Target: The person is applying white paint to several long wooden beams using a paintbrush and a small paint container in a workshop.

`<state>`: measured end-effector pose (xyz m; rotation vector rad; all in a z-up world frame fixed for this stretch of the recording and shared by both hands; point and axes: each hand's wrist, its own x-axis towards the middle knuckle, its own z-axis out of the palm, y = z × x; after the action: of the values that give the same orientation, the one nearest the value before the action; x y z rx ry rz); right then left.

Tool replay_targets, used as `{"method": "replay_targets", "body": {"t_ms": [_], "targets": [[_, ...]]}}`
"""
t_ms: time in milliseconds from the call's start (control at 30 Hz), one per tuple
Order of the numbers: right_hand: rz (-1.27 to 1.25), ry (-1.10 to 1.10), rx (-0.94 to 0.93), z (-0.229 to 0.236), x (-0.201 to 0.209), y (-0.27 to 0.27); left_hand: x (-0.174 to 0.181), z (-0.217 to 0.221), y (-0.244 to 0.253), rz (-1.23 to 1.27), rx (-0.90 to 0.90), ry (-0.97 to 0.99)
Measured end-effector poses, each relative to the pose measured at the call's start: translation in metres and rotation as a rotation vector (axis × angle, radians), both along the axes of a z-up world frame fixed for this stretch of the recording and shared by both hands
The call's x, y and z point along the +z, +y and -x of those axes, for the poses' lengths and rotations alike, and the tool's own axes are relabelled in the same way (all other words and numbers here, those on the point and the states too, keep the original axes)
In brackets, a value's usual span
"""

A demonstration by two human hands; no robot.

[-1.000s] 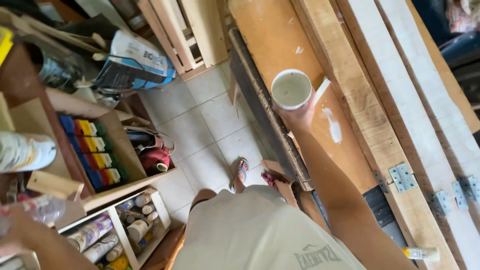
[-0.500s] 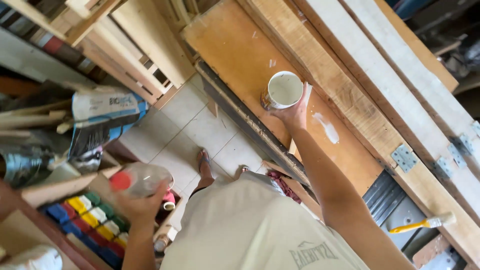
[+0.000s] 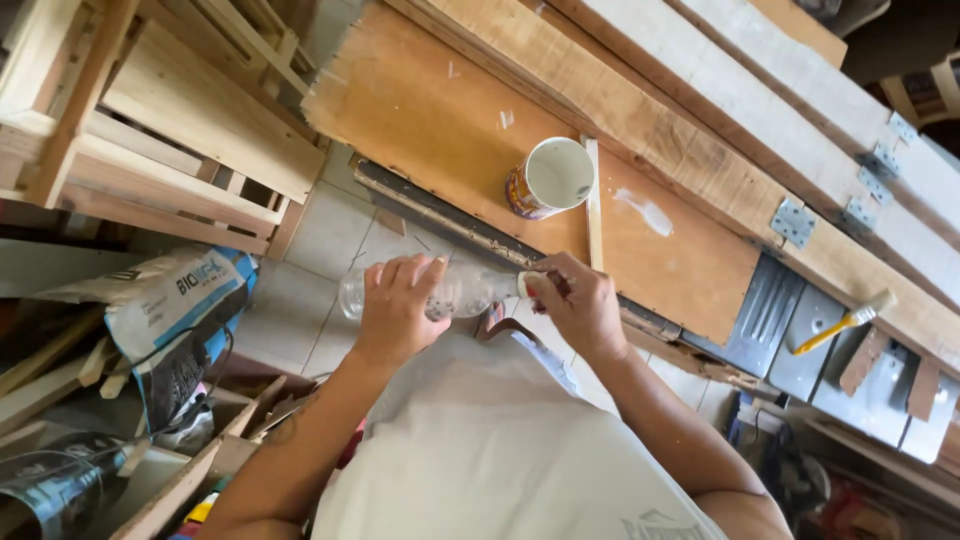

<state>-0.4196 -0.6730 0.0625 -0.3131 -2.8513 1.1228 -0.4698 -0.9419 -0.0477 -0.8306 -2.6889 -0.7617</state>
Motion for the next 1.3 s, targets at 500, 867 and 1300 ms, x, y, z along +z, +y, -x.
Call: {"method": "replay_targets", "body": {"t_ms": [500, 867, 1300], "targets": [[0.251, 0.169, 0.272, 0.037, -0.009, 0.078, 0.051, 0.034, 0.042, 0.154, -0.02, -0.06], [0.273, 0.461, 0.122, 0.062, -0.017, 0.173, 0.131, 0.069, 0.081, 0.554, 0.14, -0.033], [0.347, 0.471, 0.15, 0.051, -0.038, 0.196, 0.136, 0.12, 0.18, 0.966, 0.053, 0.264]]}}
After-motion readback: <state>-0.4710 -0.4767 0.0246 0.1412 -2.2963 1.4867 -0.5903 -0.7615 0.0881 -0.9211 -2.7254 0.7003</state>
